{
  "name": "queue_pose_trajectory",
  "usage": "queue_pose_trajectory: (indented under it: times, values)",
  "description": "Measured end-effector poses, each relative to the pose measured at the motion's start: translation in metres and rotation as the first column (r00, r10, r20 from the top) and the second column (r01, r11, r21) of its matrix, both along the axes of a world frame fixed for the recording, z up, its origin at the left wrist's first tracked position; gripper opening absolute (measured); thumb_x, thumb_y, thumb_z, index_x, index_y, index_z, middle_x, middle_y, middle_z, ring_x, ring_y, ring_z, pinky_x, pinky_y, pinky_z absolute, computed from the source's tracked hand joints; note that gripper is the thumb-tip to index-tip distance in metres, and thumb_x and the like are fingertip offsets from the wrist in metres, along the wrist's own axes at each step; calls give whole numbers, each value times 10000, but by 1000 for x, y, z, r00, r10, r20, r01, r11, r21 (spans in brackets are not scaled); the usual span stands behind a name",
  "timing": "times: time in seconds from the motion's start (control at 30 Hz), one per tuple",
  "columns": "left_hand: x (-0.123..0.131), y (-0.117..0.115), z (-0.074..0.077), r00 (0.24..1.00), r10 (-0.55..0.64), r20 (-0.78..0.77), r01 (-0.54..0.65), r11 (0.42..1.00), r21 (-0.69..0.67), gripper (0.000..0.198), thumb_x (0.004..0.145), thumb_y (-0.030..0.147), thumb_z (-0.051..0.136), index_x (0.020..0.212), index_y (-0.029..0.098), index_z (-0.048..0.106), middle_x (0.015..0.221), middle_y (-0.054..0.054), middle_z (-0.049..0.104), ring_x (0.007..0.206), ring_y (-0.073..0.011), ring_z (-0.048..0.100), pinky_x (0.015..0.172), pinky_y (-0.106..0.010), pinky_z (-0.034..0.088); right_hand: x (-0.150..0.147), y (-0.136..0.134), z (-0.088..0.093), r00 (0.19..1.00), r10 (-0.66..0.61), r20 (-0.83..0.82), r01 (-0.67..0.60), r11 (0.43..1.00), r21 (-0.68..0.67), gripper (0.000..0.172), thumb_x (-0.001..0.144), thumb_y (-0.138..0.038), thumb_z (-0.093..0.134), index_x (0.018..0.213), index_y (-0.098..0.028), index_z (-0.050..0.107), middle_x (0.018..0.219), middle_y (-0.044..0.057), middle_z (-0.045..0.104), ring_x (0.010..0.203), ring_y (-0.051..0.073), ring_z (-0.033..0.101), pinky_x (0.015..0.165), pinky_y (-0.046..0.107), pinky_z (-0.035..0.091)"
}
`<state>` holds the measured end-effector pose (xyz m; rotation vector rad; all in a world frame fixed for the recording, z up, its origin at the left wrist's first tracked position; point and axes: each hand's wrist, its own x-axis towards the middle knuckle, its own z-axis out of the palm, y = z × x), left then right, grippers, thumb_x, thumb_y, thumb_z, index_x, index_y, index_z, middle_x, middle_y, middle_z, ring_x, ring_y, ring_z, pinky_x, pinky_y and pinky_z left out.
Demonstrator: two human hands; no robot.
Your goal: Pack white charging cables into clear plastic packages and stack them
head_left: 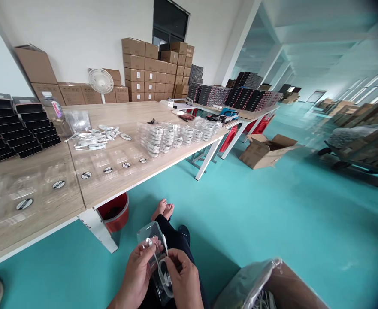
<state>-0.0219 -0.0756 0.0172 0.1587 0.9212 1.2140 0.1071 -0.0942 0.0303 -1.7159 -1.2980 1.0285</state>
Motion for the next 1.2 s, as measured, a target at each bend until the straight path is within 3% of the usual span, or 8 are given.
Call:
queue_pose_trajectory:
  times: [0.23,0.47,0.63,0.8,0.9,1.0,1.1,1.2]
  values:
    - [0,-3,1,1000,-17,23,16,998,59,303,680,315,888,944,204,787,907,-47,799,893,-209,737,797,-283,557,0,-1,-8,947,117,299,-164,976,140,195,935,-278,509,794,-232,635,769,21,693,700,180,655,641,254,445]
    - [6,-5,-1,997,-20,75,15,998,60,288,600,310,923,797,177,761,732,-30,756,705,-188,705,658,-277,538,0,-2,-7,766,161,623,-348,918,191,266,959,-183,438,716,-218,540,672,19,636,603,159,609,563,251,367]
    - [21,-4,-6,997,63,-35,-65,996,-60,409,457,314,981,699,183,678,611,30,687,587,-126,636,583,-233,506,-3,-5,-7,679,133,722,-354,921,162,252,933,-135,444,717,-221,541,637,14,641,552,155,603,521,267,309]
    - [28,-2,-15,994,93,-48,-96,993,-66,432,479,340,976,668,188,619,548,52,631,480,-92,548,486,-222,448,-8,-6,-11,670,114,734,-337,927,163,220,912,-128,483,730,-222,562,628,13,648,556,170,631,516,281,300]
    - [25,1,-18,993,118,-29,-120,988,-98,434,481,315,977,701,187,625,561,31,653,498,-109,578,489,-225,463,-6,-9,-14,732,114,671,-331,921,205,183,887,-124,526,748,-225,589,679,21,666,632,189,649,568,275,376]
    - [15,4,-17,987,155,-38,-159,981,-109,412,514,299,965,716,185,624,593,34,649,552,-123,620,528,-235,512,4,-17,-21,856,140,498,-293,925,244,139,819,-131,618,893,-240,662,949,61,718,899,241,678,775,319,500]
    - [8,7,-13,981,191,-39,-195,974,-118,307,631,248,910,758,176,640,676,29,640,631,-127,645,611,-267,579,19,-25,-36,967,151,206,-187,967,170,318,791,-259,720,1105,-268,670,1239,97,668,1129,292,632,899,370,521]
    - [7,7,-8,976,215,-14,-215,969,-123,183,746,188,825,791,169,649,737,16,625,684,-121,644,681,-295,618,28,-31,-51,965,145,-218,-138,989,46,577,773,-450,765,1284,-252,581,1115,92,696,998,269,670,797,352,540]
